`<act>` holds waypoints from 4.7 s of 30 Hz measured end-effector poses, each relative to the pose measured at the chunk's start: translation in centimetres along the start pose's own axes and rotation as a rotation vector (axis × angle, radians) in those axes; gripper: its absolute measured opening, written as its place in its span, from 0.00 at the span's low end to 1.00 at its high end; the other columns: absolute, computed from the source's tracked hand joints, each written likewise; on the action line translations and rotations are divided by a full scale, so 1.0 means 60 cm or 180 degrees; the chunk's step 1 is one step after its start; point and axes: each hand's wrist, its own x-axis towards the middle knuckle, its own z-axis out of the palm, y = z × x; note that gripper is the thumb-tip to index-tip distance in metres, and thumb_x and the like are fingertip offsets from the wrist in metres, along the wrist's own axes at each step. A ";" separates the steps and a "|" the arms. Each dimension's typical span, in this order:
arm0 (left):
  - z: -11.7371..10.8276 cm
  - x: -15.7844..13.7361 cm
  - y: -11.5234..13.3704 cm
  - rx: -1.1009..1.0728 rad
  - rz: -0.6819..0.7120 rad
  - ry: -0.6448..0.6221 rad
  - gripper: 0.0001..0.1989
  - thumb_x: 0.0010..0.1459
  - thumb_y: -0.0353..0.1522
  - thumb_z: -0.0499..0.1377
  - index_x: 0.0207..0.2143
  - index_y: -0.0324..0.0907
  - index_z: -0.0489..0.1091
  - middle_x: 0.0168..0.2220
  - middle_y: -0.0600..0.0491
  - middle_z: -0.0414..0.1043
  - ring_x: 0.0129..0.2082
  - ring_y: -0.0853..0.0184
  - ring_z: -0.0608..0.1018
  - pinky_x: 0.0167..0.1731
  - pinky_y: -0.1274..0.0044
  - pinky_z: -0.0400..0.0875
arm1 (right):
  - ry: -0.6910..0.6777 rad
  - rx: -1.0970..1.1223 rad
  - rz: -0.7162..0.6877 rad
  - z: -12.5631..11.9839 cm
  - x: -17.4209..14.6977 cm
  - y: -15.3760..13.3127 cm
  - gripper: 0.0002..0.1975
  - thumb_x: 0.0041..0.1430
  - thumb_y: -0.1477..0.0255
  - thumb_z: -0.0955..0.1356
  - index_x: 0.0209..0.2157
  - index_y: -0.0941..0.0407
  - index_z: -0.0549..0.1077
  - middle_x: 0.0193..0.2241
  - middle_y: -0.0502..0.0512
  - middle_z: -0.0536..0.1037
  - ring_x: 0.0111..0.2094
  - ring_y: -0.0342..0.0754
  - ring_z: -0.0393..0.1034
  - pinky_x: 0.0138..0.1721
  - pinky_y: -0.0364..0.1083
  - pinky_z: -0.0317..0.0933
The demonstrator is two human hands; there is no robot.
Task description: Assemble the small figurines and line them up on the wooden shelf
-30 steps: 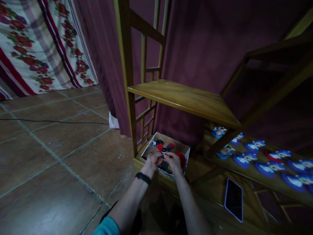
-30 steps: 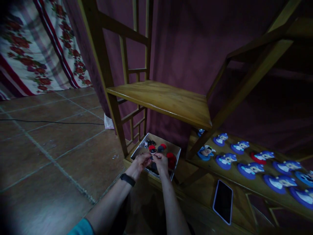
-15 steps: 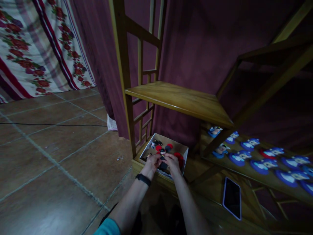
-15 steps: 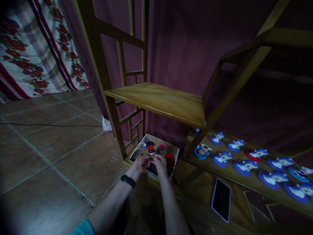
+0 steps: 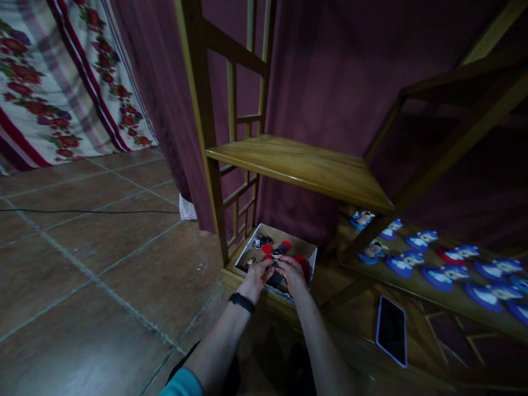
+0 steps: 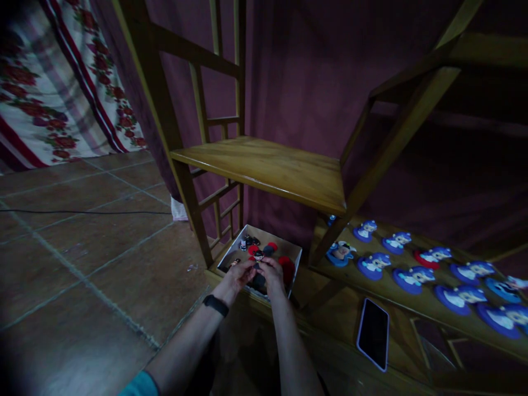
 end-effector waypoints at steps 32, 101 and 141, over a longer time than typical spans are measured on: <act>-0.010 0.005 -0.005 -0.0216 -0.0199 -0.0133 0.08 0.46 0.19 0.58 0.19 0.36 0.64 0.14 0.58 0.64 0.12 0.78 0.67 0.15 0.87 0.64 | 0.0057 0.0154 -0.0078 0.002 0.006 0.025 0.10 0.34 0.72 0.72 0.25 0.59 0.73 0.23 0.51 0.76 0.27 0.46 0.72 0.32 0.47 0.68; -0.107 -0.232 -0.107 0.0329 0.0513 -0.0841 0.08 0.44 0.20 0.62 0.30 0.34 0.71 0.25 0.50 0.73 0.21 0.75 0.74 0.25 0.83 0.70 | -0.0161 0.0025 -0.0141 -0.057 -0.266 0.018 0.18 0.31 0.64 0.74 0.27 0.59 0.73 0.28 0.52 0.77 0.28 0.45 0.71 0.31 0.45 0.66; -0.105 -0.223 -0.116 0.0160 0.0808 -0.0531 0.07 0.45 0.18 0.59 0.28 0.34 0.70 0.23 0.50 0.71 0.18 0.75 0.72 0.20 0.83 0.67 | -0.0127 0.0245 -0.0106 -0.049 -0.260 0.027 0.15 0.35 0.67 0.73 0.29 0.58 0.73 0.27 0.53 0.77 0.26 0.47 0.72 0.30 0.47 0.68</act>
